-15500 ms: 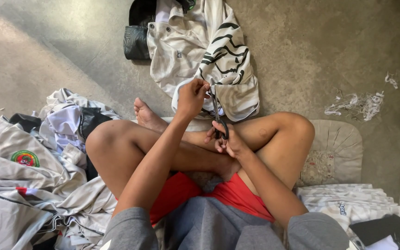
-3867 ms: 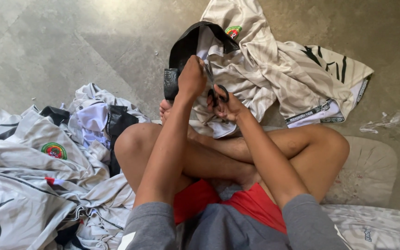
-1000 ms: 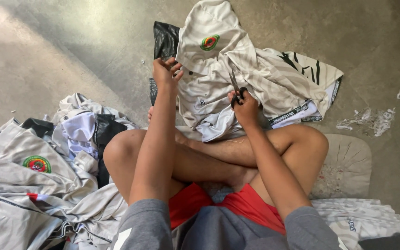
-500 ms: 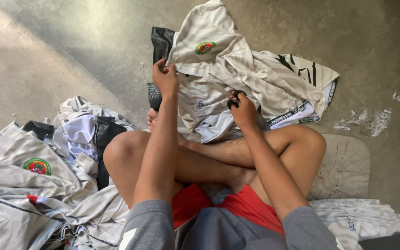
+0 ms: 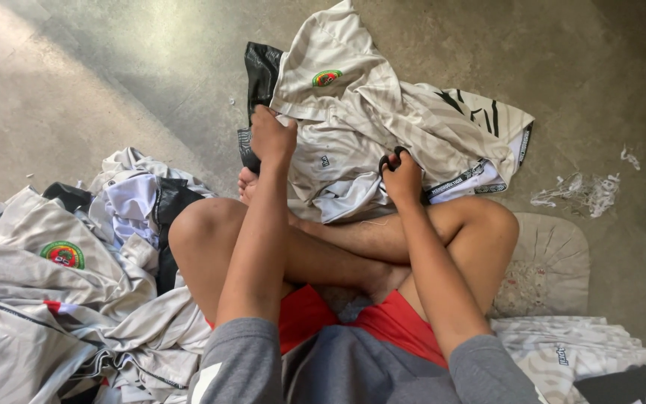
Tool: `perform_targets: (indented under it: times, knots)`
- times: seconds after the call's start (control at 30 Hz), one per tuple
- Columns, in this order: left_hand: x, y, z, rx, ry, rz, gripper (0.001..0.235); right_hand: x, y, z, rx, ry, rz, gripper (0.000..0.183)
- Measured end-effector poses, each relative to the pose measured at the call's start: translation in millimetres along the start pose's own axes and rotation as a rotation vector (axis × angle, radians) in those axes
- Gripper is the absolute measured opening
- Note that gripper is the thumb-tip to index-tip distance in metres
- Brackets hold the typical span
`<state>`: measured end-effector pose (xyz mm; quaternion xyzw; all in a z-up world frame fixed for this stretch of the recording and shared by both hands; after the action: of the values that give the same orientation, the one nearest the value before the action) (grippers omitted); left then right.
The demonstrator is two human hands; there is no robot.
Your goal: The person sits cross-legged on the floor and uses scissors to cut a white shirt with black patterns. They trim the edges and remove parts of the garment, then unfold the shirt to display the result.
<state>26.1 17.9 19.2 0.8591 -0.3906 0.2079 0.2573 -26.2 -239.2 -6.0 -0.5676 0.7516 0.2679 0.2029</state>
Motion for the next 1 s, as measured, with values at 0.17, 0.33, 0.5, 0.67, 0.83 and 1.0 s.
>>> perform_targets:
  times: [0.17, 0.33, 0.5, 0.67, 0.83, 1.0]
  knots:
    - [-22.7, -5.6, 0.5, -0.328, -0.327, -0.079, 0.046, 8.8, 1.7, -8.5, 0.175, -0.096, 0.024, 0.009]
    - [-21.3, 0.1, 1.8, -0.375, -0.479, -0.125, 0.041, 16.1, 1.0, -9.5, 0.246, -0.165, 0.047, 0.008]
    - [11.3, 27.7, 4.5, -0.215, -0.425, 0.536, 0.019, 10.8, 5.7, -6.2, 0.137, -0.178, 0.018, 0.007]
    - [21.2, 38.4, 22.4, -0.260, -0.481, 0.653, 0.020, 6.1, 8.2, -6.8, 0.145, -0.177, 0.004, 0.006]
    - [11.0, 30.5, 53.0, -0.207, -0.561, 0.732, 0.015, 0.3, 14.1, -17.0, 0.146, -0.217, 0.013, 0.006]
    - [14.6, 32.1, 51.0, -0.179, -0.564, 0.797, 0.008, -4.7, 13.2, -11.2, 0.166, -0.211, 0.006, 0.009]
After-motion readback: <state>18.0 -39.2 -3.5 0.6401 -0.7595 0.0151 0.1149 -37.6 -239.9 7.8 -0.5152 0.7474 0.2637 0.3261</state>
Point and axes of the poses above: each hand's wrist, its own y-axis away from the middle knuckle, its own z-axis out of the palm, x = y × z, the point moved 1 cm from there along -y, towards the middle knuckle, and after that the axes turned 7 degrees about -z, right-handed, at the moved point
